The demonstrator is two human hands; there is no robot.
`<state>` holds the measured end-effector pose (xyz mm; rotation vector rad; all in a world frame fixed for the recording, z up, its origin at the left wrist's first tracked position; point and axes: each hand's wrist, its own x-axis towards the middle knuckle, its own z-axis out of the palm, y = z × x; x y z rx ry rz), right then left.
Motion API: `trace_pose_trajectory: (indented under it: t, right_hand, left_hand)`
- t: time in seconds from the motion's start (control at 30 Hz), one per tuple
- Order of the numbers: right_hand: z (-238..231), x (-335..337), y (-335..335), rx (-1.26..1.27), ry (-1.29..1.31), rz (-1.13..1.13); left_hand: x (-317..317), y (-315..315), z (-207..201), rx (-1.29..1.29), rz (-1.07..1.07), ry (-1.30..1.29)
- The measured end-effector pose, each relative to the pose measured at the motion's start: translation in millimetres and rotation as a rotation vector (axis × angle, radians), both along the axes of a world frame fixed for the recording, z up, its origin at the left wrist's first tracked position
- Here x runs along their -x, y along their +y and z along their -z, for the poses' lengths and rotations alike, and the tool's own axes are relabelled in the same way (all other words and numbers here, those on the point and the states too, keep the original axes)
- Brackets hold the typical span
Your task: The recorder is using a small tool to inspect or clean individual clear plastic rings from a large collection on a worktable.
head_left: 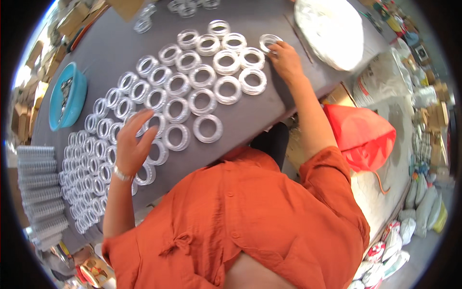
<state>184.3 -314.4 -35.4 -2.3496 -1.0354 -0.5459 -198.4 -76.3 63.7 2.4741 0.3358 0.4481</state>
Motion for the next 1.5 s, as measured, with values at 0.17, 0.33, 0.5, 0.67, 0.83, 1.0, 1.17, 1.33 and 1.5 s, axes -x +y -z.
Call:
trace_pose_trajectory:
  t: [0.17, 0.33, 0.5, 0.67, 0.83, 1.0, 1.17, 1.33, 1.5]
  right_hand:
    - [0, -2, -8, -0.044, 0.16, -0.046]
    - [-20, -7, -8, -0.658, 1.253, -0.08]
    - [-17, -17, 2, -0.586, 1.198, 0.106]
    - [-1, -24, 19, -0.592, 1.082, 0.043]
    - [-4, -12, 3, -0.418, 0.836, 0.111]
    - [-24, 101, -5, -0.342, 0.294, 0.066]
    - [-7, 208, 5, -0.137, 0.05, -0.307]
    - [-20, 275, 28, 0.016, -0.028, -0.637]
    - [-6, 276, 43, 0.113, -0.084, -0.569]
  left_hand:
    - [56, -29, 15, 0.103, -0.162, -0.061]
    - [104, -40, 34, 0.523, -0.316, -0.254]
    - [124, -47, 46, 0.515, -0.364, -0.266]
    - [132, -66, 49, 0.457, -0.362, -0.225]
    - [151, -75, 57, 0.498, -0.332, -0.08]
    - [165, -73, 62, 0.074, -0.362, -0.185]
    - [171, -53, 83, 0.07, -0.303, -0.22]
    - [173, -49, 90, 0.028, -0.307, -0.272]
    - [169, -48, 95, -0.007, -0.306, -0.303]
